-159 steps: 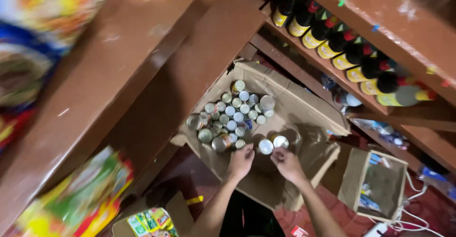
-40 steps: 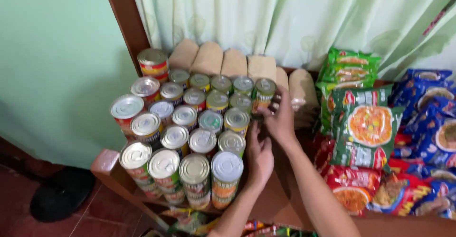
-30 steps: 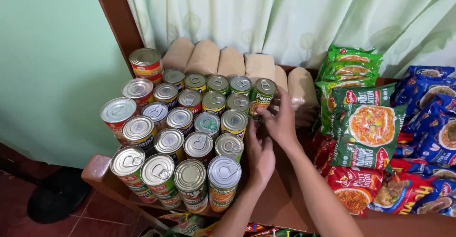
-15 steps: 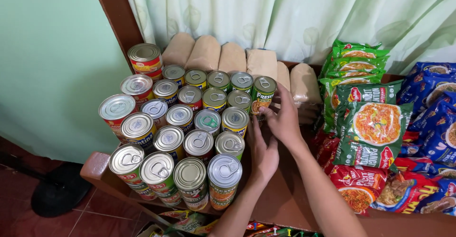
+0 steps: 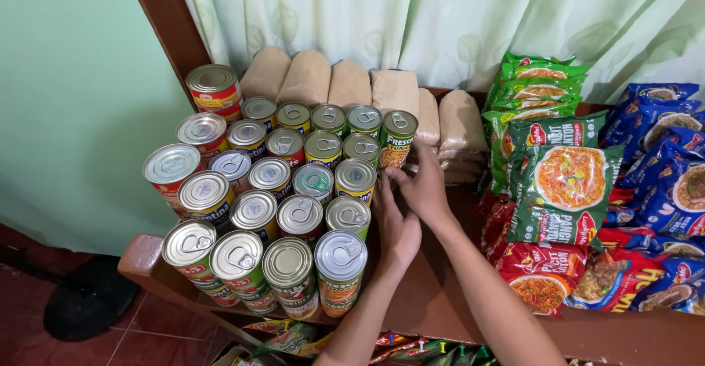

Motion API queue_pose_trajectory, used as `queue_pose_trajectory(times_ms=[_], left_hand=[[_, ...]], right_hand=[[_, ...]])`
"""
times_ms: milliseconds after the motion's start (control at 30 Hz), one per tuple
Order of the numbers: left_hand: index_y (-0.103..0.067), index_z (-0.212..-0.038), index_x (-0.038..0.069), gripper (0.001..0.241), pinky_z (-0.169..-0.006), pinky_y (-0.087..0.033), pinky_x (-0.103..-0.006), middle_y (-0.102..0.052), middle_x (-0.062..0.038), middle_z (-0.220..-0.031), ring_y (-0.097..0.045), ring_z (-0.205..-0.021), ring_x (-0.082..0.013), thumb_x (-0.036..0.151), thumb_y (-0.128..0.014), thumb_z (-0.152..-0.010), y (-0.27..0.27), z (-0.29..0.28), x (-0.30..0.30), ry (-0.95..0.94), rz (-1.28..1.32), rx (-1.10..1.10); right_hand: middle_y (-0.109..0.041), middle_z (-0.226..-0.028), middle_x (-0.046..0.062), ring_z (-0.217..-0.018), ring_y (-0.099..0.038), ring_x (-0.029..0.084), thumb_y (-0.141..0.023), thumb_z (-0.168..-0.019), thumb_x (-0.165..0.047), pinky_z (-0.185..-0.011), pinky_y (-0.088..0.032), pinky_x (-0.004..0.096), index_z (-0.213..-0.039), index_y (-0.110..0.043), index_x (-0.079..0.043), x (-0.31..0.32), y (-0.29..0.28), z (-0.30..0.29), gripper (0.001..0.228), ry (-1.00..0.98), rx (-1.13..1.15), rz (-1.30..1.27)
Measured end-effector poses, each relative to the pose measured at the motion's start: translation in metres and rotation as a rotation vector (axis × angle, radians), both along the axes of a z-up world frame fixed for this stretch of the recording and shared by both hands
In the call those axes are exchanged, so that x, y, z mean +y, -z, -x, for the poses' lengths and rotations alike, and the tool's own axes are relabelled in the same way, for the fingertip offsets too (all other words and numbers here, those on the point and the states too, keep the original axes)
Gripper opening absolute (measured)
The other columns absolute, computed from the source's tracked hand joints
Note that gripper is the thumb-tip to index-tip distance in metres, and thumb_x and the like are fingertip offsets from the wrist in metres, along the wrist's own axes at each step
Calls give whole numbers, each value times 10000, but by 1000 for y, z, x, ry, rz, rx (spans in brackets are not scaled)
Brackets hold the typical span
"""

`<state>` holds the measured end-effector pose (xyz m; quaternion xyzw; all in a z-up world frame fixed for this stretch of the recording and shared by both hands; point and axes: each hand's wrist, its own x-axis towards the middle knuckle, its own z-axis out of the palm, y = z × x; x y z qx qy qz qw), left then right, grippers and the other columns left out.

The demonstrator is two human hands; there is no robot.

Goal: Placing various canned goods from a cardboard box onto grocery store shelves.

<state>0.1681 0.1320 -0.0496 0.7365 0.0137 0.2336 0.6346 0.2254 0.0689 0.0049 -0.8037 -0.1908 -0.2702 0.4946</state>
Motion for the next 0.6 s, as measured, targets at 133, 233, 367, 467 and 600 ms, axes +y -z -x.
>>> queue_pose_trajectory(times_ms=[133, 233, 367, 467, 600], left_hand=[[-227, -1596, 1, 847, -1265, -125, -484, -206, -270, -1665, -176, -1558, -410, 54, -656, -868, 12, -7, -1, -31, -4, -85], [-218, -1592, -17, 863, -1267, -118, -481, -209, -276, -1666, -174, -1561, -415, 27, -641, -841, 18, -10, -2, -26, -14, -85], [-230, -1581, -15, 824, -1256, -136, -472, -206, -273, -1651, -183, -1548, -409, 34, -645, -870, 12, -7, -1, -23, 19, -97], [-227, -1589, -16, 789, -1260, -159, -468, -239, -266, -1654, -214, -1553, -400, 8, -594, -891, 12, 2, -3, -14, 42, -86], [-227, -1572, -39, 768, -1253, -193, -474, -273, -292, -1635, -245, -1538, -422, 5, -613, -909, 2, 16, -5, 9, -57, -165]], right_hand=[[-732, -1144, 183, -1026, -737, 301, -861, -764, -123, -882, -579, 396, -1238, -650, 10, 2, 4, -1, 536, 69, 46, 58], [-707, -1133, 233, -1045, -679, 396, -899, -755, -155, -903, -546, 449, -1245, -655, 35, 1, 8, -4, 580, 126, -96, 119], [-704, -1134, 233, -1057, -673, 411, -896, -742, -192, -896, -552, 453, -1223, -656, 30, 4, 16, -8, 582, 157, -103, 106], [-707, -1156, 240, -1068, -672, 415, -893, -739, -185, -903, -548, 454, -1243, -665, 18, 0, 15, -1, 589, 155, -77, 110], [-660, -1274, 249, -1168, -664, 361, -835, -812, -145, -933, -549, 403, -1389, -564, 54, -14, 2, 16, 667, 118, 48, 60]])
